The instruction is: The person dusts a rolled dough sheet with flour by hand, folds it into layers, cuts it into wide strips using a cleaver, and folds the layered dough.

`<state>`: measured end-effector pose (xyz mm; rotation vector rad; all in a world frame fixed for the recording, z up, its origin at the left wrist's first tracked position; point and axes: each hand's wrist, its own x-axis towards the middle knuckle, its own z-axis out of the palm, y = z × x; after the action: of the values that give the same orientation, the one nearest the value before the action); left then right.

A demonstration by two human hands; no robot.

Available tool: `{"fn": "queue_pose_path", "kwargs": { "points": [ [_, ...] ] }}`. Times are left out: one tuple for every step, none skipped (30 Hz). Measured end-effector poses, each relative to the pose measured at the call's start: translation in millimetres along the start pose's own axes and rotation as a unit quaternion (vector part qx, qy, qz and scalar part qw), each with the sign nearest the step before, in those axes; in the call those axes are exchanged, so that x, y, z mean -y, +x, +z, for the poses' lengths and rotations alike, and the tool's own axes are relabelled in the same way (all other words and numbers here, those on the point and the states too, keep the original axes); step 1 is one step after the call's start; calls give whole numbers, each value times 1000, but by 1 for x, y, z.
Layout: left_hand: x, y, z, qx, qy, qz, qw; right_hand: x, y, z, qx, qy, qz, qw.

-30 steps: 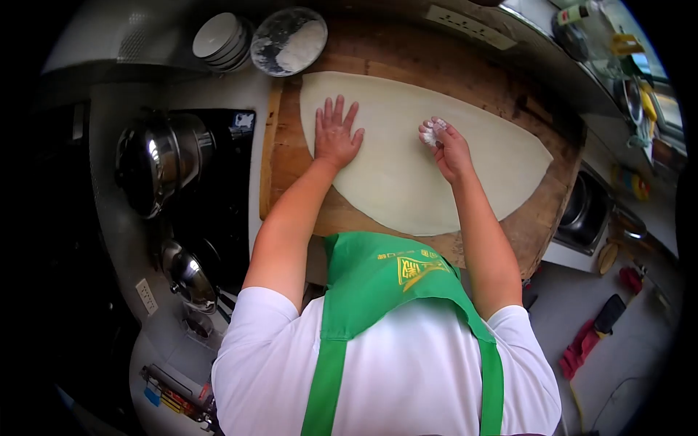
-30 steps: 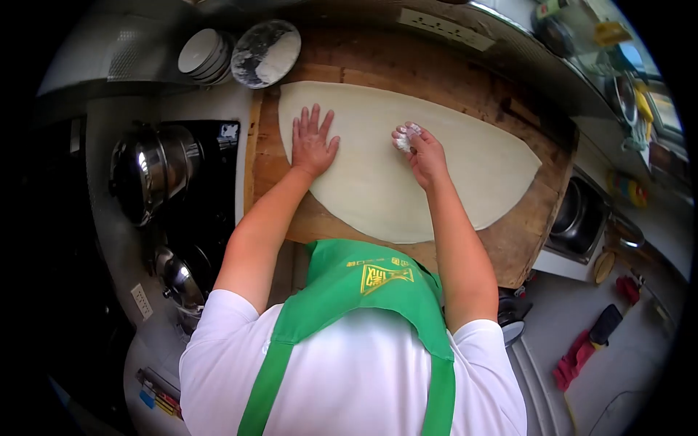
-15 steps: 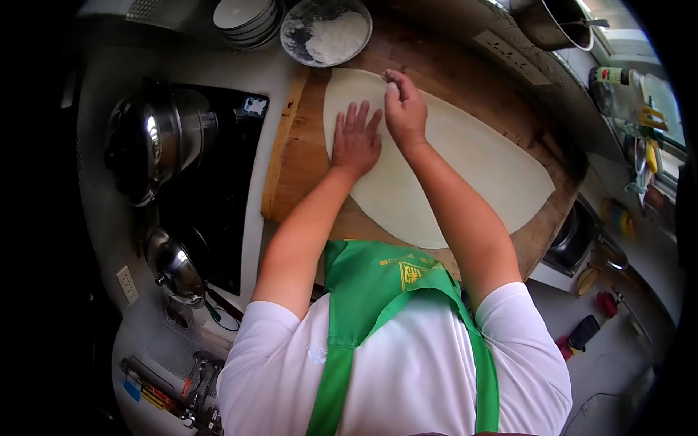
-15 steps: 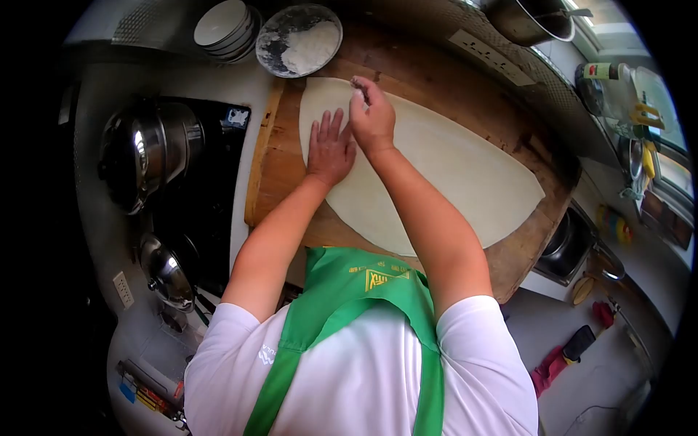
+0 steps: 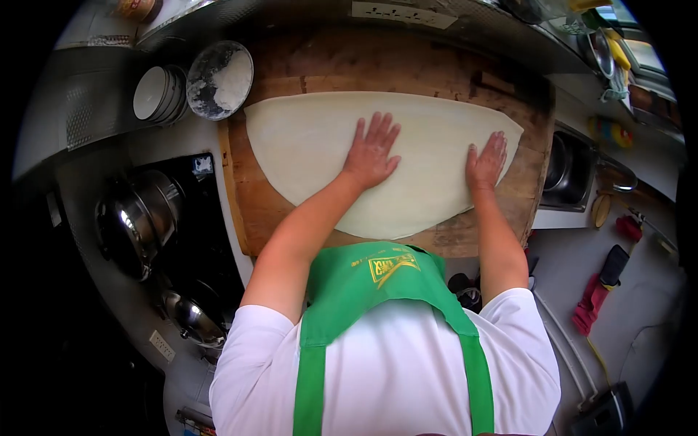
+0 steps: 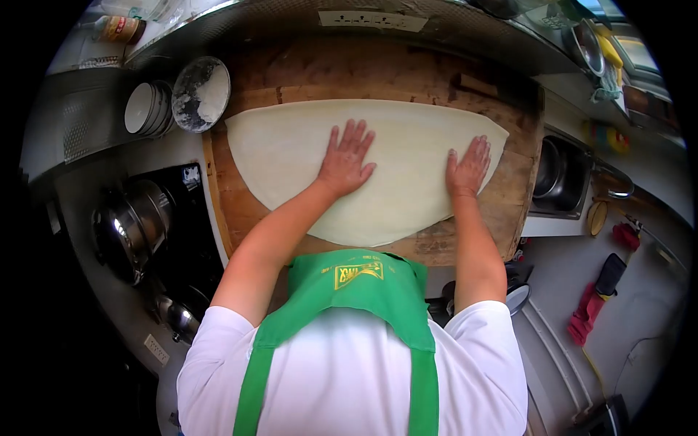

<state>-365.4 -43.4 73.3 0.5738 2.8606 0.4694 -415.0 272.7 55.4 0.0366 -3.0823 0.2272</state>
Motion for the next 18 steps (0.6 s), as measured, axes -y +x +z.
{"fn": "queue_pose_path", "kwargs": {
  "points": [
    [-11,0,5,-10,-17,19,1000,8,-2,0,3,8,0,1000],
    [-13,0,10,-20,-31,36,999,25,-3,1,12,9,-47,999],
    [-5,-2,14,-36,-66,42,996,44,-3,3,22,11,-95,995],
    [7,-7,7,-29,-59,32,997,72,2,3,27,24,-99,994],
    [20,-13,-7,-30,-43,-57,997,108,6,1,59,40,-151,986],
    [34,-20,-17,-33,-26,-143,989,142,7,0,89,55,-200,974],
    [56,-31,-17,-77,4,-198,977,175,11,4,108,88,-249,958],
    [78,-43,-27,-81,19,-243,966,208,14,10,126,120,-296,939],
    [100,-57,-30,-99,34,-275,956,241,17,17,138,129,-334,923],
    [121,-70,-30,-121,54,-301,944,274,21,25,150,137,-370,906],
    [140,-81,-31,-123,70,-338,930,305,26,32,137,145,-381,903],
    [155,-91,-32,-143,65,-369,916,337,30,39,125,153,-391,899],
    [166,-97,-32,-149,58,-410,898,367,34,46,118,153,-394,899],
    [174,-103,-32,-154,50,-450,878,391,33,49,112,151,-397,898],
    [180,-106,-29,-152,52,-446,880,410,30,53,112,153,-393,900],
    [184,-111,-26,-167,43,-499,849,424,23,57,114,170,-410,889],
    [183,-116,-25,-180,33,-550,815,427,15,62,118,185,-426,878],
    [180,-120,-25,-176,29,-547,818,420,9,68,122,182,-421,880]
  ]
}}
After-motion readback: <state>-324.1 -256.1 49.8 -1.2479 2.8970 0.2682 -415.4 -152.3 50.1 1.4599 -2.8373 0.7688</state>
